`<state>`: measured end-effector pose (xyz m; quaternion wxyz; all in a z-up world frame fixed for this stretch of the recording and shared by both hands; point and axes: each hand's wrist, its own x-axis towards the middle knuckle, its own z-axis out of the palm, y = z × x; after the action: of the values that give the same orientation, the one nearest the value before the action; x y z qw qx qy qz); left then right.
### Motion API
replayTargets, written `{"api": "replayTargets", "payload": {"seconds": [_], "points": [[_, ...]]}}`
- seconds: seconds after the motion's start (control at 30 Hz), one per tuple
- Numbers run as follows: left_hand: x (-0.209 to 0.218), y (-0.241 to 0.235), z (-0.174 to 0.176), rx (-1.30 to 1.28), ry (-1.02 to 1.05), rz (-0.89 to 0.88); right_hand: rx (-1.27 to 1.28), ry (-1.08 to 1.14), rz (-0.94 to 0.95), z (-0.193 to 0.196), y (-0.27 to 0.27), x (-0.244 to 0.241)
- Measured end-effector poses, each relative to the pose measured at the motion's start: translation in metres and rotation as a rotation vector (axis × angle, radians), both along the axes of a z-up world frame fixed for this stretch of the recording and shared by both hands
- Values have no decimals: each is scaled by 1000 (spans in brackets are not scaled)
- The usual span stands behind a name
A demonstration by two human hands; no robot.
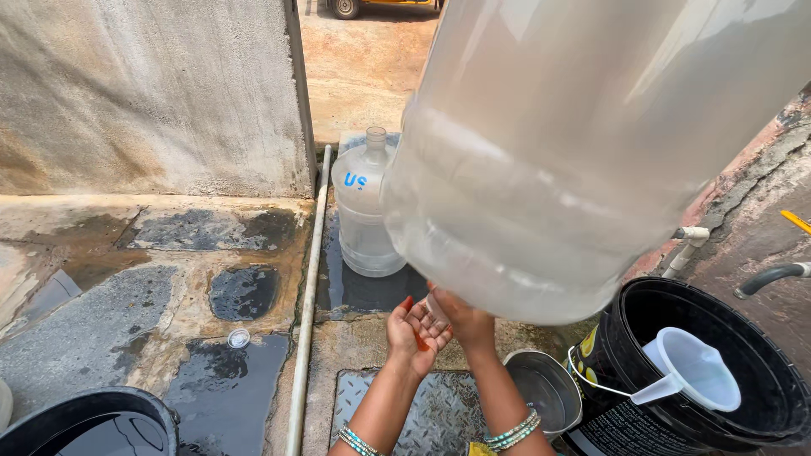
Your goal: The person pours water from a large plastic jug into a bucket, then uses a small cup and a toothbrush to scrub the inside of the jug's opening. The person repeatedly rinses the jug and scrubs the rim and neck area.
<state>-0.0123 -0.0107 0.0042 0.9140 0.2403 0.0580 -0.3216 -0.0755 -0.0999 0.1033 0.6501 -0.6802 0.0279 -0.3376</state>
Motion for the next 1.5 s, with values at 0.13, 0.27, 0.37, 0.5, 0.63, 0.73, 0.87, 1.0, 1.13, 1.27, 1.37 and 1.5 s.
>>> {"api": "replayTargets", "payload": {"seconds": [0.13,0.27,0.37,0.5,0.63,0.73,0.87,1.0,1.13,1.27,1.37,1.5], "points": [[-10,4,10,59,35,-15,-234,20,-168,12,26,-11],[-3,5,9,-98,-69,-56,-60,-161,-247,18,22,0],[4,8,6,-61,45,21,289,-191,76,6,23,16],[8,8,-10,-45,125,193,-36,49,129,-36,40,30],[4,6,-16,46,34,176,199,28,-14,-50,60,22],[-2,5,-6,79,-20,96,114,-10,-101,-23,57,12],[-2,9,9,-76,-92,-56,-248,-115,-303,15,27,0],[-11,4,13,28,-17,-59,59,-211,46,13,-22,-12],[-20,-11,12,79,14,-115,-17,44,88,-26,-36,-1],[-21,-18,14,-23,7,-81,32,21,28,-47,-49,5],[-25,-15,29,-49,0,-20,48,-16,33,-39,-44,4],[-46,-8,52,-18,-5,119,-165,-39,-38,-36,16,-5]]}}
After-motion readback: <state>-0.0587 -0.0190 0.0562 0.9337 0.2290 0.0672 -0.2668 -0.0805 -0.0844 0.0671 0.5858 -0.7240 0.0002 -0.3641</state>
